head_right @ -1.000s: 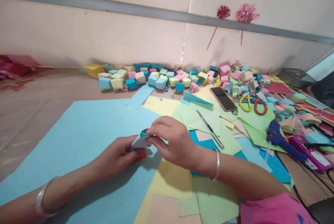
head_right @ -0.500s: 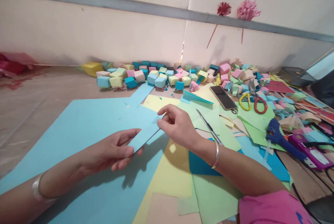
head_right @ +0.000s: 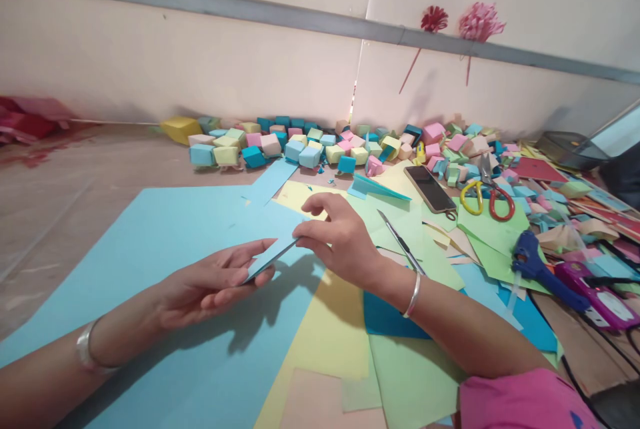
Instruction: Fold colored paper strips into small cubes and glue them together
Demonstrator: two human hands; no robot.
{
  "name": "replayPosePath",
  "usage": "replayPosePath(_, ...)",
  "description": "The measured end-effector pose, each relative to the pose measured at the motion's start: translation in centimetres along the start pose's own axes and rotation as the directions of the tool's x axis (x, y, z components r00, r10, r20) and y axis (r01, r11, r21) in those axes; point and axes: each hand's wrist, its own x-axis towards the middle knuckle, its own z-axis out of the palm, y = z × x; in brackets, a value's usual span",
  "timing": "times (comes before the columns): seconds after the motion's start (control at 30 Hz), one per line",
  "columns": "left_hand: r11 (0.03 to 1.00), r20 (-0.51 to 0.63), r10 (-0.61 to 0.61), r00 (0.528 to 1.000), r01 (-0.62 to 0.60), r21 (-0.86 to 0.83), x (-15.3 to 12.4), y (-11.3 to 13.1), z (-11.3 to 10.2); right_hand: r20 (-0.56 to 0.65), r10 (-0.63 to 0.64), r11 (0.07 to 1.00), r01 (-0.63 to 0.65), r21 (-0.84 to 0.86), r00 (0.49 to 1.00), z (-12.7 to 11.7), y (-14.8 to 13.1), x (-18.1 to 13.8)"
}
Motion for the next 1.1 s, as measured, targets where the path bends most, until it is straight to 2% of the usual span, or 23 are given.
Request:
replayPosePath(0.07, 0.991, -0.060, 0.028, 0.998, -0.020, 0.131, 0.0, 0.1, 0.2, -0.015, -0.058, 0.994, 0.057, -0.093, 0.998, 0.2, -0.1, -0.1)
replayPosePath(0.13, 0.926, -0.205, 0.177, 0.963, -0.093, 0.366, -0.1, 0.2, 0.6, -0.017, -0.076, 0.985, 0.073, -0.156, 0.997, 0.3, -0.1, -0.1)
replayPosePath(0.17, 0.845, -0.268, 0.308, 0.913, -0.134, 0.517, -0.2, 0.2, 0.8, -0.015, -0.071, 0.982, 0.067, -0.179, 0.997, 0.4, -0.1, -0.2)
replayPosePath(0.2, 0.719, -0.285, 0.464, 0.838, -0.169, 0.674, -0.3, 0.2, 1.1, -0.011, -0.061, 0.979, 0.058, -0.195, 0.998, 0.4, -0.1, -0.2)
replayPosePath(0.23, 0.549, -0.247, 0.614, 0.750, -0.181, 0.816, -0.4, 0.2, 1.2, -0.007, -0.050, 0.977, 0.047, -0.206, 0.999, 0.4, -0.1, -0.3)
replayPosePath(0.27, 0.353, -0.158, 0.731, 0.664, -0.170, 0.920, -0.5, 0.1, 1.4, -0.004, -0.042, 0.976, 0.040, -0.212, 0.999, 0.5, -0.1, -0.3)
replayPosePath(0.33, -0.014, 0.068, 0.839, 0.539, -0.103, 0.995, -0.6, -0.1, 1.4, -0.004, -0.039, 0.977, 0.037, -0.212, 0.999, 0.5, -0.2, -0.4)
replayPosePath(0.37, -0.141, 0.157, 0.849, 0.504, -0.070, 0.988, -0.6, -0.3, 1.4, -0.004, -0.038, 0.977, 0.036, -0.210, 0.999, 0.5, -0.2, -0.4)
replayPosePath(0.43, -0.269, 0.252, 0.844, 0.473, -0.034, 0.963, -0.6, -0.5, 1.3, 0.001, -0.028, 0.978, 0.028, -0.207, 1.000, 0.5, -0.3, -0.4)
replayPosePath(0.5, -0.290, 0.275, 0.842, 0.464, -0.041, 0.956, -0.5, -0.7, 1.3, 0.013, -0.010, 0.980, 0.012, -0.198, 1.000, 0.5, -0.4, -0.3)
replayPosePath(0.57, -0.253, 0.246, 0.851, 0.463, -0.049, 0.966, -0.5, -0.7, 1.4, 0.030, 0.015, 0.986, -0.010, -0.169, 0.999, 0.5, -0.5, -0.3)
replayPosePath(0.73, -0.010, 0.036, 0.864, 0.502, -0.054, 0.999, -0.5, -0.3, 1.8, 0.098, 0.096, 0.995, -0.095, -0.018, 0.991, 0.1, -0.9, -0.2)
replayPosePath(0.8, 0.043, -0.011, 0.858, 0.514, -0.050, 0.998, -0.4, -0.2, 1.8, 0.124, 0.143, 0.987, -0.150, 0.050, 0.982, -0.1, -1.1, -0.1)
replayPosePath(0.93, 0.030, -0.014, 0.856, 0.517, -0.022, 0.999, -0.2, -0.2, 1.7, 0.196, 0.255, 0.954, -0.280, 0.111, 0.947, -0.6, -1.2, 0.0)
replayPosePath(1.0, 0.020, -0.009, 0.835, 0.550, -0.014, 1.000, -0.1, -0.2, 1.7, 0.258, 0.286, 0.942, -0.320, 0.099, 0.923, -0.6, -1.3, 0.0)
replayPosePath(1.1, 0.029, -0.011, 0.792, 0.610, -0.020, 0.999, 0.0, -0.6, 1.8, 0.357, 0.241, 0.960, -0.275, 0.048, 0.902, -0.2, -1.4, -0.3)
